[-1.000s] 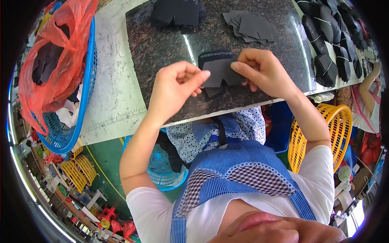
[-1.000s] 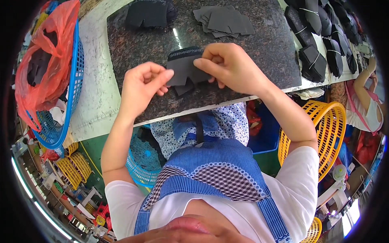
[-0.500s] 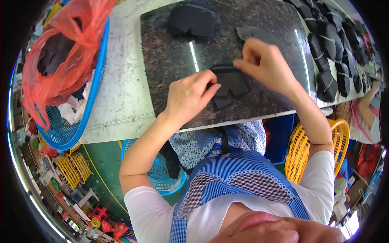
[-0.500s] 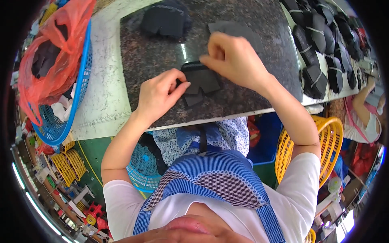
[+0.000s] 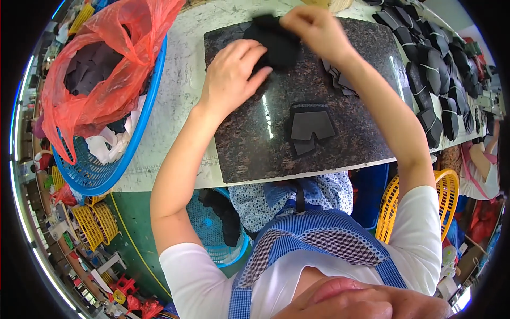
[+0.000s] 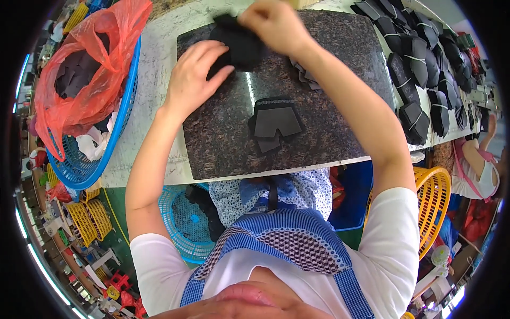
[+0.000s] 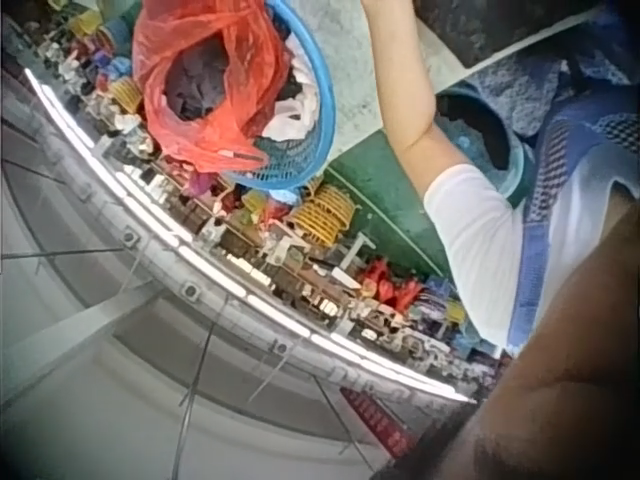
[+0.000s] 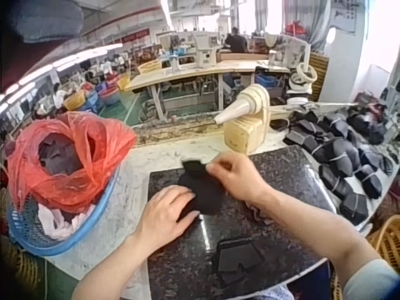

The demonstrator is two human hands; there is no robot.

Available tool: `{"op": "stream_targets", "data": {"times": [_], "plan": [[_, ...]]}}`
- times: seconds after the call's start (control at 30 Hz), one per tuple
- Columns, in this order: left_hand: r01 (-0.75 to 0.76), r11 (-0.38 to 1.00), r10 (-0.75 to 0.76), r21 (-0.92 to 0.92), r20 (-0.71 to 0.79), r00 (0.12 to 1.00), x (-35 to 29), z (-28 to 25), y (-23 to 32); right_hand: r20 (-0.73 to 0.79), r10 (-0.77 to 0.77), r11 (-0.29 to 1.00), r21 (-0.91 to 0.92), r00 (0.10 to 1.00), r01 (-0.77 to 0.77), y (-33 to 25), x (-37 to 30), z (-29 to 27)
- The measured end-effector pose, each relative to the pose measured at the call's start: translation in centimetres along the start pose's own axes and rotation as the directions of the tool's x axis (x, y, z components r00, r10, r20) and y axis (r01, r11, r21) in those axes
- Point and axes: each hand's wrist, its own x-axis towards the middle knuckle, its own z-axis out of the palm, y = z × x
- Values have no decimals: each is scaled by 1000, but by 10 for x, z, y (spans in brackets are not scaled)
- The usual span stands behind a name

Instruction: The recorder is organizing and stacking black shoe material components on a workbench.

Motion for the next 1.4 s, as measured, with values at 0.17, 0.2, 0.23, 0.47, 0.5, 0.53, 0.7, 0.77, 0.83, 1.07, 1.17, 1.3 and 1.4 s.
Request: {"op": "stream_targets", "data": {"times": [0.17, 0.2, 0.23, 0.47, 0.5, 0.53, 0.7, 0.77, 0.83, 1.07, 1.17, 1.3, 1.4], "plan": [[53, 998, -50, -34, 92, 994, 10, -2, -5, -196, -457, 869, -306, 867, 389, -54, -73, -56], [65, 998, -62, -25, 102, 993, 11, -2, -7, 28, -672, 677, -383, 740, 629, -51, -94, -58], [86, 996, -84, -14, 121, 989, 16, -1, -6, 180, -614, 688, -356, 769, 633, -41, -125, -49], [91, 940, -34, -329, 176, 984, 34, 29, 57, -9, -201, 930, -316, 980, 188, -18, -153, -84], [42, 942, 17, -333, 171, 985, 37, 40, 67, -53, -173, 876, -465, 983, 129, -8, -141, -93], [-6, 941, 65, -337, 165, 984, 39, 53, 75, -99, -151, 798, -599, 984, 62, 1, -131, -101], [97, 939, -15, -329, 243, 970, 52, 89, 88, -21, -151, 776, -622, 988, 105, 30, -137, -105], [115, 938, -33, -327, 246, 969, 56, 89, 87, -30, -139, 811, -577, 990, 97, 30, -134, -105], [135, 937, -37, -321, 294, 955, 59, 86, 89, -42, -125, 845, -528, 991, 84, 28, -136, -105], [59, 946, 32, -318, 274, 961, 50, 80, 80, -456, 169, 967, 247, 874, -58, -15, -156, -98], [155, 829, -14, -538, 256, 966, 38, 42, 101, -245, 230, 973, 92, 942, -214, -39, -172, -105], [687, 556, -55, -467, 805, 591, -19, -20, 126, 436, 398, 841, 178, 807, -511, -64, -197, -84], [799, 365, -80, -478, 839, 538, -60, -30, 136, 705, 356, 761, 162, 613, -628, -48, -198, -76]]}}
